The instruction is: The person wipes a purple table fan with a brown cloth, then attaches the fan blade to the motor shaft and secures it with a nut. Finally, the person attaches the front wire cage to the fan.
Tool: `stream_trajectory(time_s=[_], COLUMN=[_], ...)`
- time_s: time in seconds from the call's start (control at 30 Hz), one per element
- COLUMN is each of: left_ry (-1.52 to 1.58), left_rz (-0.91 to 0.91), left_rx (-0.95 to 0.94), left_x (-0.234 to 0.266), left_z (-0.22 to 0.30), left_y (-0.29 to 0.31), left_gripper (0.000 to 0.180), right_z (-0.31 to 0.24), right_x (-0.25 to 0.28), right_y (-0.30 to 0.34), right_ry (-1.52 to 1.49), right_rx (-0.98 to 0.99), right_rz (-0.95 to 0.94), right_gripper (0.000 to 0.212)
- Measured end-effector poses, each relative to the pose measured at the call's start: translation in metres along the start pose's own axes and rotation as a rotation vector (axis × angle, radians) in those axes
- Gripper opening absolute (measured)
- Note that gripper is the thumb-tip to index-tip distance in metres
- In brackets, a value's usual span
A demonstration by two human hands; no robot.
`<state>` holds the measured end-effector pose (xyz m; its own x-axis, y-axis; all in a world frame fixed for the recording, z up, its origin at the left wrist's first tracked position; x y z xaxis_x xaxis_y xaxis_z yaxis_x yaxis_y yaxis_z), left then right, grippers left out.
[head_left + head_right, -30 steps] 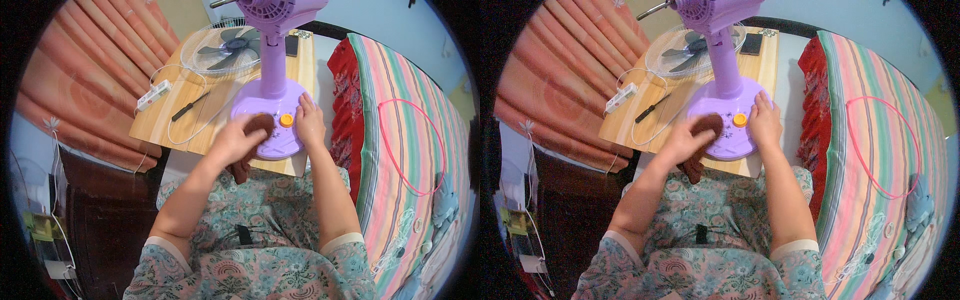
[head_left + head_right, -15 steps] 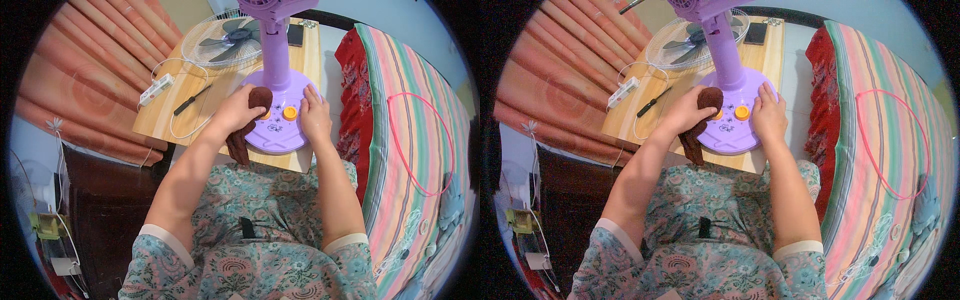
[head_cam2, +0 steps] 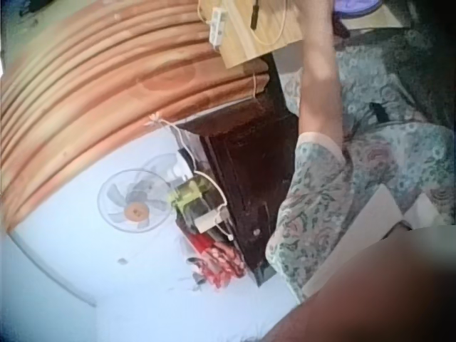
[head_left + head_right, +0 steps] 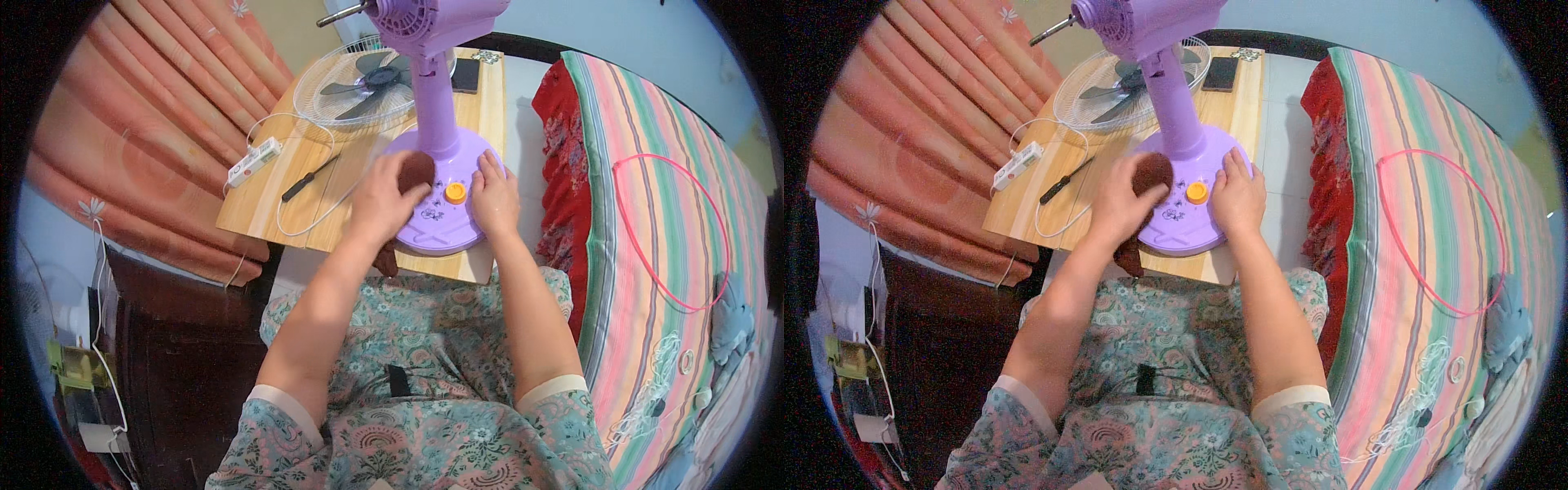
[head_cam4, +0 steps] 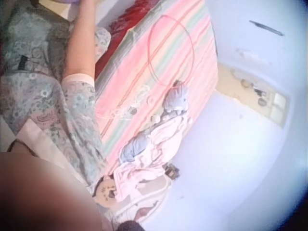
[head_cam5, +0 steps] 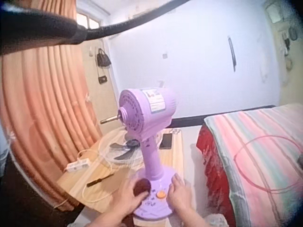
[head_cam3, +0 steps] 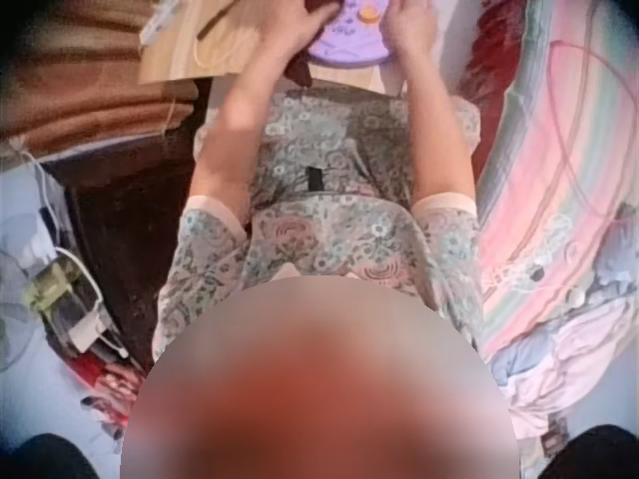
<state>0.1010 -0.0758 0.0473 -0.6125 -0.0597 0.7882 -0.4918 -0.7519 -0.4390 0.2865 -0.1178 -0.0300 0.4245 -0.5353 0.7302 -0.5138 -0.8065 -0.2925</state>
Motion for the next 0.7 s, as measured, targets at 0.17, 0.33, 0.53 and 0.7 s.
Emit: stream_trajectory(time_s=[0.17, 0.33, 0.53, 0.7], left_ry=[0.044, -0.154, -0.214, -0.244], left_rz=[-0.094, -0.379, -0.32, -0.157], left_rx=[-0.029, 0.054, 0.007, 0.075], left_x=[-0.023, -0.028, -0.029, -0.034], left_z=[0.039, 0.044, 0.027, 0.025], left_y=[-0.005, -0.025, -0.026, -0.026], left_gripper=[0.048, 0.053, 0.049, 0.044], right_z=[0.01, 0.01, 0.009, 0.013], right_x=[-0.003, -0.001, -0.011, -0.005], right_y=[-0.003, 0.0, -0.005, -0.013], right_ry=[-0.197, -0.231, -0.181, -0.209], right_rx=[0.12, 0.12, 0.153, 0.211], right_rz=[0.039, 0.016, 0.004, -0.01], right_gripper=[0.035, 0.033, 0.031, 0.031])
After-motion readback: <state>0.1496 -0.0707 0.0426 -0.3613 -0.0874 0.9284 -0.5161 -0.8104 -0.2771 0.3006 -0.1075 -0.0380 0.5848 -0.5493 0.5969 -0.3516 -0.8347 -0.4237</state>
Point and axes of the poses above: each hand's wrist, its own y-axis away from the middle knuckle, its own x-axis out of the back of the hand, z = x × y, the point moved 2 cm from there along -y, towards the middle knuckle, and after that the axes turned 3 degrees about -z, right-handed, at the moved point
